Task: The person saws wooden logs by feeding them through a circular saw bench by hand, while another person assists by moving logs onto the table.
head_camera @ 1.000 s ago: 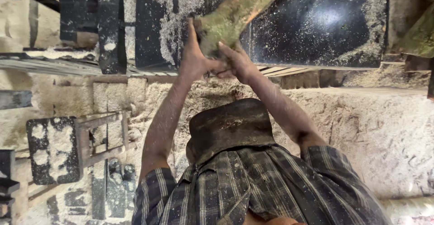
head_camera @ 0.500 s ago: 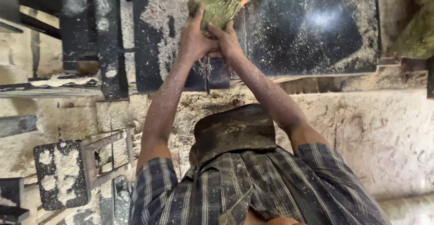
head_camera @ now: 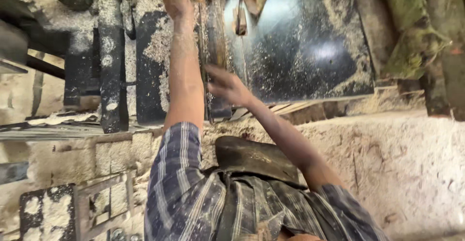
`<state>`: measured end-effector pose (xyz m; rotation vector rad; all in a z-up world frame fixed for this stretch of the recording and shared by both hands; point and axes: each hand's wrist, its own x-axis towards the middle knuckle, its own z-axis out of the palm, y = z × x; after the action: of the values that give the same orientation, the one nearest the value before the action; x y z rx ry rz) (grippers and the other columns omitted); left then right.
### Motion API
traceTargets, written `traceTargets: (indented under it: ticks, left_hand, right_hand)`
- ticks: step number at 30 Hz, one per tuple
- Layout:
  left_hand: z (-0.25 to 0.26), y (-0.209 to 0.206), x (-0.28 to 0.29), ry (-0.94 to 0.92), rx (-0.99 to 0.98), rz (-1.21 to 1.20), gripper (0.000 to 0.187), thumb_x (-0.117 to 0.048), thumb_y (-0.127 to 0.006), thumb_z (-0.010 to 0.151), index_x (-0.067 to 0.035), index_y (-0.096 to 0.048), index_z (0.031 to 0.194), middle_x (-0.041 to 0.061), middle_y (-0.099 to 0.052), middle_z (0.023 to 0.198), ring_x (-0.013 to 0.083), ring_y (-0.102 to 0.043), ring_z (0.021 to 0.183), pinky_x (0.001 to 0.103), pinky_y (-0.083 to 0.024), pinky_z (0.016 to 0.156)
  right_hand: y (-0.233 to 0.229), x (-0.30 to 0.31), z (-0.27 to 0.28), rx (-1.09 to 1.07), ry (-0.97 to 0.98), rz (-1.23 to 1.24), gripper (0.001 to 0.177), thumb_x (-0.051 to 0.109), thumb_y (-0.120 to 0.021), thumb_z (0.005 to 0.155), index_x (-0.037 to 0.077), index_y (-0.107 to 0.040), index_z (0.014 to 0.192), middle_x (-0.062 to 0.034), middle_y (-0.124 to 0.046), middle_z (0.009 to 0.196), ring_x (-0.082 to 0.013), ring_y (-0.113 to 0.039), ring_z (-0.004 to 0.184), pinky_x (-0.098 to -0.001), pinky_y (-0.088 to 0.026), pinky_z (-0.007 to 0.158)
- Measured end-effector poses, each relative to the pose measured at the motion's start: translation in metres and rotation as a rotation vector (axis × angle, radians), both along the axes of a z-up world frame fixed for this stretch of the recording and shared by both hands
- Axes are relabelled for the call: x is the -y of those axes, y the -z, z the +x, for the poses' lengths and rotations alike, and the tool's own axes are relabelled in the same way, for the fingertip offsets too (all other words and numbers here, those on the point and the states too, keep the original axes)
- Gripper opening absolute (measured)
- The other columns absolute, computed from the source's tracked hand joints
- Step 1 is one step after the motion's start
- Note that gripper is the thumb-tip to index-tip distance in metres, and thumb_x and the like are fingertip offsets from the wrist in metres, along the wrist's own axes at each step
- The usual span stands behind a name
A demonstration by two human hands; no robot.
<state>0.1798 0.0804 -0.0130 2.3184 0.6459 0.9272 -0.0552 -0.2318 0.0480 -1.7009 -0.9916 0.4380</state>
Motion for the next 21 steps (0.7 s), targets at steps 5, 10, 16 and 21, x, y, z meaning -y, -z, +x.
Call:
traceTargets:
  ticks: [5, 10, 16, 21]
  left_hand:
    - [0.010, 0.006, -0.034, 0.094, 0.166, -0.180, 0.066, -0.035, -0.064, 0.109, -0.013, -0.027, 0.159, 0.023, -0.050, 0.145, 0.0397, -0.052, 0.127, 0.053, -0.047, 0.104]
    - [-0.079, 0.039, -0.006, 0.101, 0.017, -0.290, 0.067, -0.026, -0.064, 0.110, -0.008, -0.027, 0.163, 0.023, -0.034, 0.168, 0.0375, -0.037, 0.155, 0.051, -0.034, 0.130]
    - [-0.261, 0.020, 0.079, 0.108, -0.139, -0.298, 0.068, -0.044, -0.067, 0.103, -0.012, -0.044, 0.158, 0.022, -0.035, 0.167, 0.0396, -0.035, 0.153, 0.055, -0.029, 0.125]
    - [-0.333, 0.014, 0.172, 0.110, 0.015, -0.326, 0.081, -0.055, -0.071, 0.095, -0.013, -0.045, 0.159, 0.017, -0.049, 0.163, 0.0310, -0.047, 0.152, 0.052, -0.037, 0.130]
  right_hand:
    - [0.028, 0.109, 0.005, -0.328, 0.415, -0.206, 0.059, 0.030, -0.070, 0.094, 0.009, -0.055, 0.147, -0.0158, -0.061, 0.147, -0.0290, -0.063, 0.131, -0.0415, -0.058, 0.106]
    - [0.042, 0.184, 0.106, -0.218, 0.786, -0.147, 0.081, 0.053, -0.064, 0.097, 0.004, -0.041, 0.157, -0.0248, -0.047, 0.157, -0.0348, -0.053, 0.139, -0.0486, -0.048, 0.113]
    - [0.027, 0.156, 0.210, -0.016, 0.734, -0.362, 0.108, 0.050, -0.085, 0.101, -0.005, -0.016, 0.164, -0.0319, -0.020, 0.169, -0.0417, -0.021, 0.157, -0.0580, -0.023, 0.123]
    - [0.035, 0.120, 0.161, 0.027, 0.651, -0.773, 0.142, 0.040, -0.098, 0.068, 0.006, 0.000, 0.165, -0.0399, -0.027, 0.156, -0.0563, -0.038, 0.139, -0.0588, -0.041, 0.115]
